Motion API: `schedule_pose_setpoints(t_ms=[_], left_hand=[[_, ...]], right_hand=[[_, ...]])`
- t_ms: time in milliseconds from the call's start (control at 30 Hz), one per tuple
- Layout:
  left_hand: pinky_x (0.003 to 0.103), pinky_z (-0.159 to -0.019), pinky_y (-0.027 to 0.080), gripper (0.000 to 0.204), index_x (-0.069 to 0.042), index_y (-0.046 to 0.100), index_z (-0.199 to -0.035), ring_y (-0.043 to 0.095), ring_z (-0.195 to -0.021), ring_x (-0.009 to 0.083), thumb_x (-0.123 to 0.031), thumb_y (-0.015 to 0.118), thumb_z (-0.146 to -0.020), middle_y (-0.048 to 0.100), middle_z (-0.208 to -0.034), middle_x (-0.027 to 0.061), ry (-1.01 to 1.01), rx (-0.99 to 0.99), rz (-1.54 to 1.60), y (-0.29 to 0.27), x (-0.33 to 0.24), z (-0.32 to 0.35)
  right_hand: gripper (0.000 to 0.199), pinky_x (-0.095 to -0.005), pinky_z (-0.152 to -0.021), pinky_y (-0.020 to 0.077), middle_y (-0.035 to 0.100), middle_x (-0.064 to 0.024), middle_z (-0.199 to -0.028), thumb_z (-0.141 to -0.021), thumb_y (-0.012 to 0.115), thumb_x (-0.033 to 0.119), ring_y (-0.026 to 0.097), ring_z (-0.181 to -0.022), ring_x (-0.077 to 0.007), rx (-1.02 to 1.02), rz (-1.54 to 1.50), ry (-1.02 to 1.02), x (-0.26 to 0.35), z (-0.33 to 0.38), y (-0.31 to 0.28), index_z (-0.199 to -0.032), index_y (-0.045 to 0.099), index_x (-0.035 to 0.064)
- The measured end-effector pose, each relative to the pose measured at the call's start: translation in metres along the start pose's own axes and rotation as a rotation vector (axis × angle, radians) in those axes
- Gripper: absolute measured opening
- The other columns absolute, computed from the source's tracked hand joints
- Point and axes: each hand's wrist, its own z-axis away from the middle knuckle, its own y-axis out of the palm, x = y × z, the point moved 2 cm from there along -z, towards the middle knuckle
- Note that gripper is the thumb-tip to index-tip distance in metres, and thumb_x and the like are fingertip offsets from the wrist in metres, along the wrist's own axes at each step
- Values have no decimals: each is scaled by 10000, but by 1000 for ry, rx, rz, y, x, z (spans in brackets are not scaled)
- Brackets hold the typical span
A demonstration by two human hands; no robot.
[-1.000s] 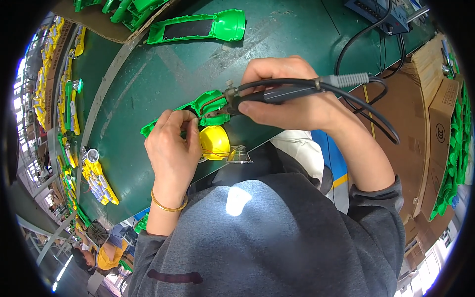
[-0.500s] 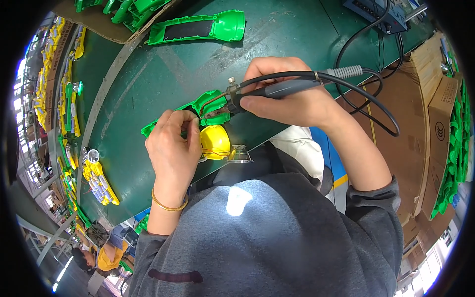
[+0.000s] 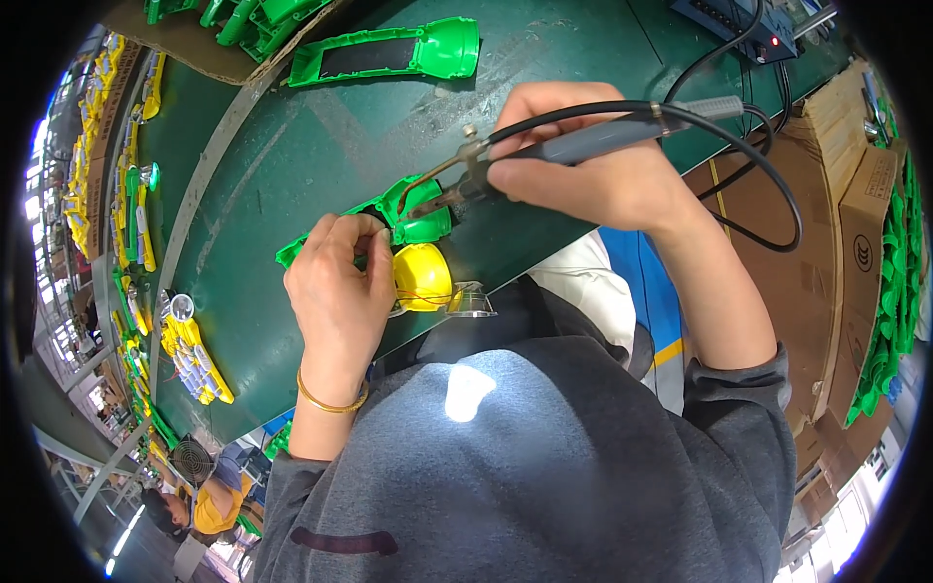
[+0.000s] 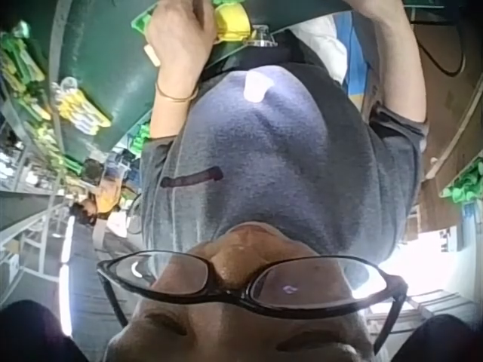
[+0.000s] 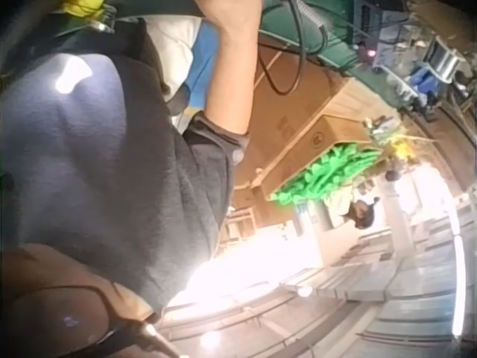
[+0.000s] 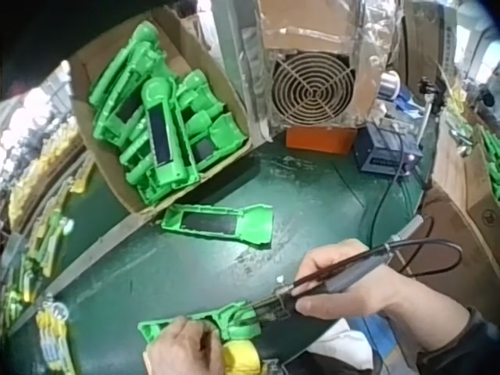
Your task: Soldering electronic components and assembling solar-powered flashlights on a factory assembly line.
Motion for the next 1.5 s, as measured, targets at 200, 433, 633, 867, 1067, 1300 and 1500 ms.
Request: schedule_pose_setpoints(t_ms=[200, 433, 633, 867, 1067, 1300, 1500], left_hand=[[413, -557, 451, 33, -25, 589, -751, 563, -611, 330, -8, 615, -740, 543, -703, 135, -7, 4, -1, 1, -2, 0], [411, -550, 453, 32, -25, 595, -744, 568, -605, 326, -7, 621, -735, 553, -703, 133, 5, -5, 1, 0, -8, -2], [410, -541, 454, 30, -34, 605, -739, 570, -597, 321, -36, 634, -739, 565, -711, 125, 5, 18, -14, -1, -13, -7], [401, -563, 460, 47, -62, 610, -757, 580, -638, 307, -96, 641, -758, 566, -712, 100, -56, 36, -118, -7, -19, -7], [395, -608, 468, 68, -54, 632, -814, 595, -679, 297, -104, 648, -769, 601, -744, 97, -36, 61, 122, -11, -9, -5], [394, -609, 465, 62, -47, 637, -805, 593, -682, 296, -103, 641, -779, 599, -746, 104, -56, 94, 106, -11, -14, -8], [397, -607, 459, 59, -54, 639, -789, 577, -674, 297, -110, 651, -773, 573, -728, 102, -67, 81, 103, -14, -13, -10]], right_hand=[[199, -231, -562, 450, 578, -42, -717, -747, 658, 153, 574, -626, -99, -125, -69, 15, -1, 16, -9, -851, 571, 8], [229, -279, -616, 468, 590, -114, -796, -861, 571, 210, 582, -669, -176, -359, -489, -123, -23, 34, 25, -951, 527, 4], [199, -292, -773, 475, 599, -94, -894, -915, 528, 185, 591, -836, -180, -460, -873, -252, -34, 17, 70, -997, 538, 4], [203, -298, -803, 469, 609, -84, -923, -920, 541, 195, 592, -860, -163, -394, -808, -239, -30, 16, 65, -1008, 550, 13], [210, -309, -811, 466, 623, -87, -926, -922, 522, 202, 595, -851, -169, -435, -773, -269, -34, 21, 49, -1021, 542, 17], [211, -311, -817, 461, 622, -96, -924, -917, 517, 199, 590, -856, -174, -413, -709, -247, -29, 20, 43, -1020, 534, 16], [212, -312, -815, 460, 617, -99, -916, -904, 529, 198, 583, -851, -174, -407, -656, -249, -24, 21, 34, -1009, 528, 14]])
